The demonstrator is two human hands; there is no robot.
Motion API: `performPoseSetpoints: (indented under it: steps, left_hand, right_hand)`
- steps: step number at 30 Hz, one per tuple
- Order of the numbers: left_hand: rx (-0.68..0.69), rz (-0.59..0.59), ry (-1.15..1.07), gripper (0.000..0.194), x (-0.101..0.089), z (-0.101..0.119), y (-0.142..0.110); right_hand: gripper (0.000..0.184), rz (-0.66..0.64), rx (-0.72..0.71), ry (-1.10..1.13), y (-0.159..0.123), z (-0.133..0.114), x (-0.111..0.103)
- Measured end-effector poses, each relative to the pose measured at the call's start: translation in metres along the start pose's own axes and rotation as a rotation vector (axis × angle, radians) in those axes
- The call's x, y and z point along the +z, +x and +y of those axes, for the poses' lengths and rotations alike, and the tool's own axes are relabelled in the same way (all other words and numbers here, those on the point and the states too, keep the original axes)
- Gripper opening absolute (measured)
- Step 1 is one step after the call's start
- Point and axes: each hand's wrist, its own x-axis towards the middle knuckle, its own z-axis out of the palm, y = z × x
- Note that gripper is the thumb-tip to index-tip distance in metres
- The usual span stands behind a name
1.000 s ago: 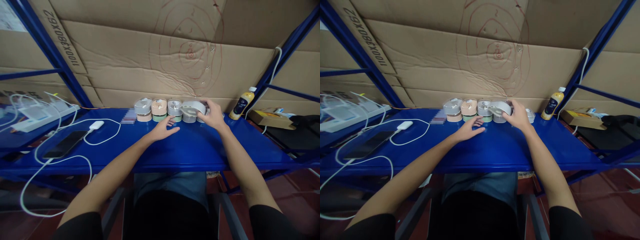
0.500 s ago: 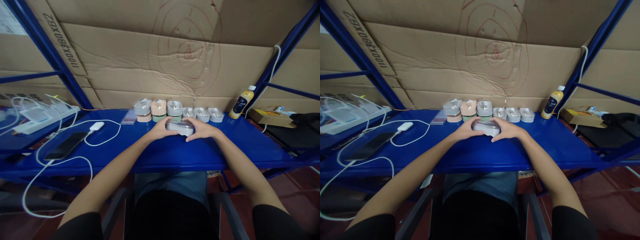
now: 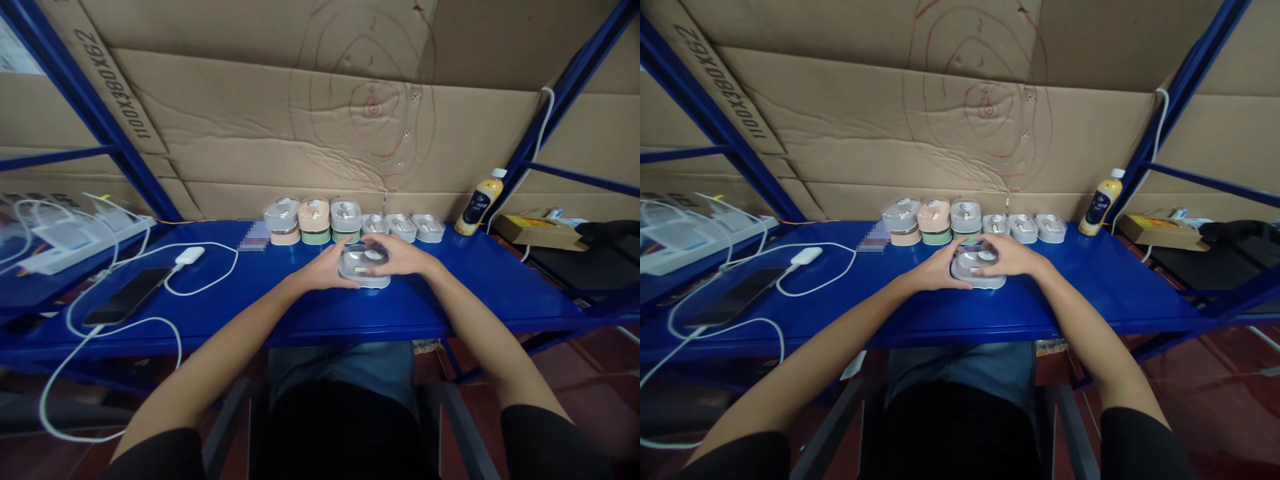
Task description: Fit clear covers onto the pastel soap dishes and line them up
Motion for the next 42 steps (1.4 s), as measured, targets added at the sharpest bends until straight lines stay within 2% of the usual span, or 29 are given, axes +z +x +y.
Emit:
performPoseSetpoints:
  steps: [2,4,7,10,15,21,27,32,36,40,42]
  left_hand:
    - [-0.020,-0.017,0.060,0.125,-0.006,0.000,0.000]
    - [-0.041,-0.059,0.141,0.102,-0.011,0.001,-0.001]
    - [-0.038,-0.128,0.216,0.059,-0.015,0.003,-0.001]
    - [-0.021,-0.136,0.227,0.047,-0.015,0.005,-0.002]
    - [-0.014,-0.103,0.210,0.046,-0.016,0.006,-0.001]
    - [-0.052,0.017,0.262,0.056,-0.038,-0.008,-0.001]
    - [-0.187,-0.045,0.324,0.062,-0.050,-0.022,-0.005]
    - [-0.174,-0.009,0.295,0.060,-0.048,-0.020,-0.004]
    - [-0.077,0.030,0.228,0.056,-0.040,-0.011,-0.003]
    - [0.004,-0.038,0.165,0.050,-0.026,0.002,-0.002]
    - [0.007,-0.064,0.149,0.053,-0.019,0.007,-0.001]
  right_hand:
    - [0.070,0.001,0.071,-0.015,-0.005,0.006,-0.014]
    - [0.064,-0.006,0.188,-0.055,-0.011,0.015,-0.028]
    - [0.067,-0.058,0.395,-0.092,-0.022,0.030,-0.042]
    - [0.072,-0.113,0.497,-0.058,-0.029,0.045,-0.048]
    - [0.074,-0.114,0.518,-0.041,-0.034,0.059,-0.049]
    - [0.080,-0.161,0.530,-0.070,-0.036,0.069,-0.048]
    - [0.079,-0.186,0.504,-0.162,-0.033,0.077,-0.040]
    - [0.084,-0.163,0.439,-0.183,-0.033,0.081,-0.036]
    - [0.086,-0.152,0.442,-0.203,-0.034,0.078,-0.038]
    - [0.090,-0.101,0.442,-0.190,-0.034,0.068,-0.042]
    - [0.090,-0.042,0.409,-0.180,-0.033,0.062,-0.043]
